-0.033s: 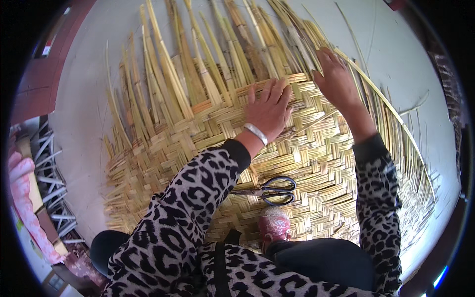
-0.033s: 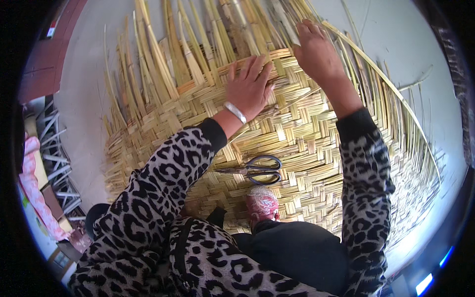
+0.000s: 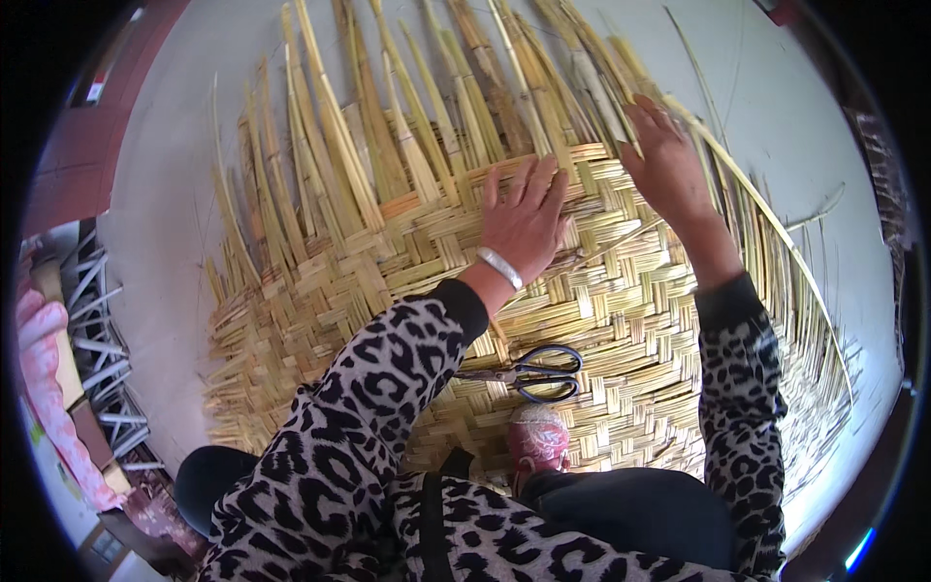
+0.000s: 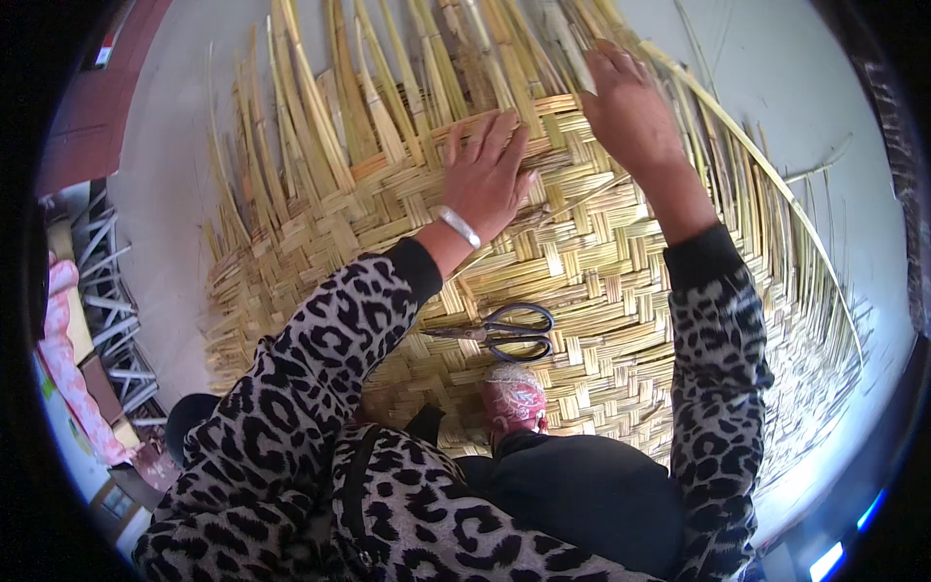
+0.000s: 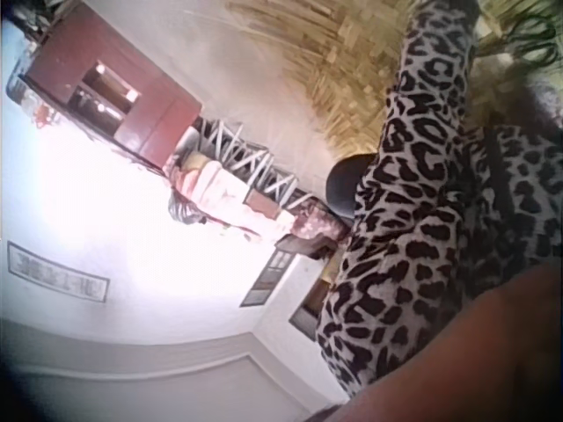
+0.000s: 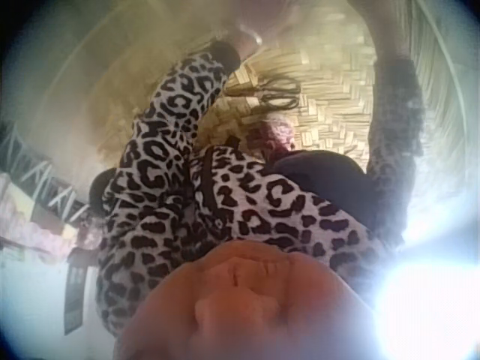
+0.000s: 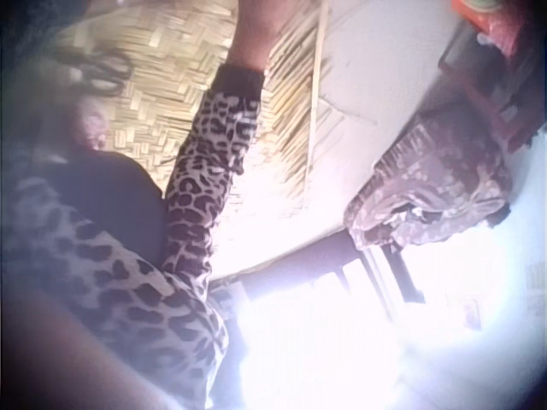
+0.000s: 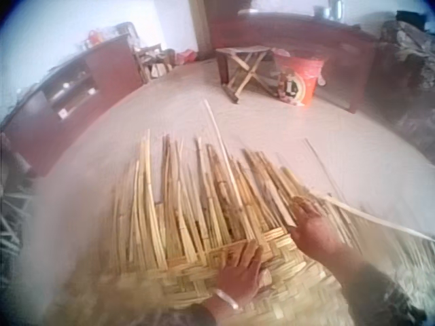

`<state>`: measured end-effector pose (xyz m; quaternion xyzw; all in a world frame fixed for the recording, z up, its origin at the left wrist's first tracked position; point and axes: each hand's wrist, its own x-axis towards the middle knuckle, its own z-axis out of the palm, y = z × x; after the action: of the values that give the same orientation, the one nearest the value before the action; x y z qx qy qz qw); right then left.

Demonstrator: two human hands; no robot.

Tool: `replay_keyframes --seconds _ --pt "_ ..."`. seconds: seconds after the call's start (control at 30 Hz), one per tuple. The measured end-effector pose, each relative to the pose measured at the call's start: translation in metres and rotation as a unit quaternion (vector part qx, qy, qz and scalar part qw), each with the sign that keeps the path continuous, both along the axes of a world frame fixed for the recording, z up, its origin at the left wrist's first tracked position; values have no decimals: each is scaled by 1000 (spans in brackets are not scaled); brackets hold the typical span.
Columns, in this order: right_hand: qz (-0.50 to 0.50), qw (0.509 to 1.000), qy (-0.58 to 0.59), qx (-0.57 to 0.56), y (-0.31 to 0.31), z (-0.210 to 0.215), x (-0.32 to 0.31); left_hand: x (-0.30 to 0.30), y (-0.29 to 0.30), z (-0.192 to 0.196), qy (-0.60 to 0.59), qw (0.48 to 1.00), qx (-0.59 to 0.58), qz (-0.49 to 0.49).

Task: The person weaves a flat basket base on the floor using thin bamboo strips. They interlace the strips by hand and occasionally use scissors to trim excess material.

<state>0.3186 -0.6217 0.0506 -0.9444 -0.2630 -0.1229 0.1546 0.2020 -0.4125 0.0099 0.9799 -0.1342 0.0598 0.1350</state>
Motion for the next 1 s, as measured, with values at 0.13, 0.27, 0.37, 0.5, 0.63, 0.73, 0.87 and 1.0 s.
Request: replay_keyframes --seconds 0.13,0.27,0.37,0.5,0.63,0.73,0.87,1.0 --pt "-41 997 -64 -18 -60 -6 16 -25 29 -3 28 996 4 85" --pt "-227 949 42 -215 -137 -23 35 -27 40 -12 42 994 18 95" --pt "-278 910 191 -241 -164 -34 33 -27 40 -13 42 995 16 91" --pt "-281 883 203 -316 -163 -27 40 -25 42 -7 70 994 36 81" --pt "-276 878 108 -376 -160 4 49 -39 43 5 65 995 29 67" --pt "-273 882 47 -381 -161 42 35 -74 46 18 82 995 14 50" --pt "-339 903 46 -262 -128 96 19 -107 58 35 10 996 -85 29" --pt "-182 920 132 321 -65 136 -22 -79 62 65 -39 972 -230 26"
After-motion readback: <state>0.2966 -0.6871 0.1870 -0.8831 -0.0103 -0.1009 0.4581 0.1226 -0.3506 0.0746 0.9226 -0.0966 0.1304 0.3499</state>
